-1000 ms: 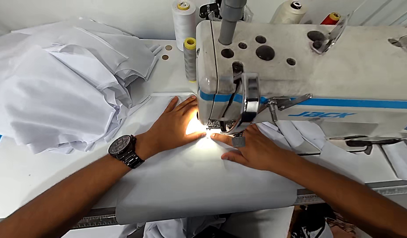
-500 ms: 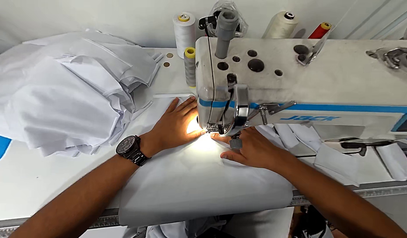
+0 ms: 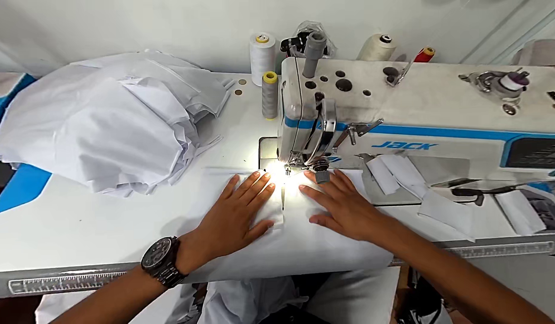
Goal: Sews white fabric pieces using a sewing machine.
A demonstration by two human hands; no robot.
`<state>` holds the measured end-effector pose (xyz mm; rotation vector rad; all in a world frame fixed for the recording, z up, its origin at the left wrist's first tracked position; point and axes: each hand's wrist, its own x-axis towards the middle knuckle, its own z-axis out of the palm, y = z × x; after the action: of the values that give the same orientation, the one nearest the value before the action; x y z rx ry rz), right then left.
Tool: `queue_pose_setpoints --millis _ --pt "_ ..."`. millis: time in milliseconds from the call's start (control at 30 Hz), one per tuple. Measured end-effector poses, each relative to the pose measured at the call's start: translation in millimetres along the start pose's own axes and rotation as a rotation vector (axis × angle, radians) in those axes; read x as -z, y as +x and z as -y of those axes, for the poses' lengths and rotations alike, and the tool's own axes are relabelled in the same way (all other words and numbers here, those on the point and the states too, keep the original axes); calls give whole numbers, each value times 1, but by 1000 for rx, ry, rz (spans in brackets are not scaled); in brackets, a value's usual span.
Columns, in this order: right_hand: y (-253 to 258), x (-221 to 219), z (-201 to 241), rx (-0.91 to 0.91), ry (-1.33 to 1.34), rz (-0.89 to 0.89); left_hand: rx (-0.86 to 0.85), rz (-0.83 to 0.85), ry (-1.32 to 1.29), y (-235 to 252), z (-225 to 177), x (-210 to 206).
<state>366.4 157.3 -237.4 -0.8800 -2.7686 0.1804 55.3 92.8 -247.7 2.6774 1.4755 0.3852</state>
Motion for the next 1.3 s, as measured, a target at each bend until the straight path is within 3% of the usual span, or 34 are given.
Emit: queue_pose_setpoints --millis 267,433,500,567,633,700,833,967,1033,1133,1233,1300 --pt "37 1 -28 23 36 71 8 12 4 13 9 2" --pt "24 16 -21 -19 -40 -91 8 -3 -19 20 6 9" --pt "-6 37 -11 -199 -55 -212 0 -54 -34 13 1 21" --pt "-43 55 -12 -501 -31 -286 -3 -113 -94 3 -6 33" --pt "-67 56 -30 -753 -10 -319 17 -135 -176 -3 -19 40" --pt "-74 44 -46 -862 43 -347 19 -148 -255 2 -38 40" --pt "-68 56 -33 -747 262 -564 136 -197 -603 31 -90 28" --pt "-73 50 42 -552 591 -536 223 -158 -1277 53 -131 8" --pt "-82 35 61 -546 633 -547 269 -216 -1332 64 -143 -1" --pt "-127 34 37 -607 451 -603 290 -183 -1224 95 -152 2" --pt "-183 36 -10 -797 -36 -495 295 -169 -1154 143 -168 8" --pt "-206 32 -33 -838 -162 -472 312 -103 -1072 158 -174 15"
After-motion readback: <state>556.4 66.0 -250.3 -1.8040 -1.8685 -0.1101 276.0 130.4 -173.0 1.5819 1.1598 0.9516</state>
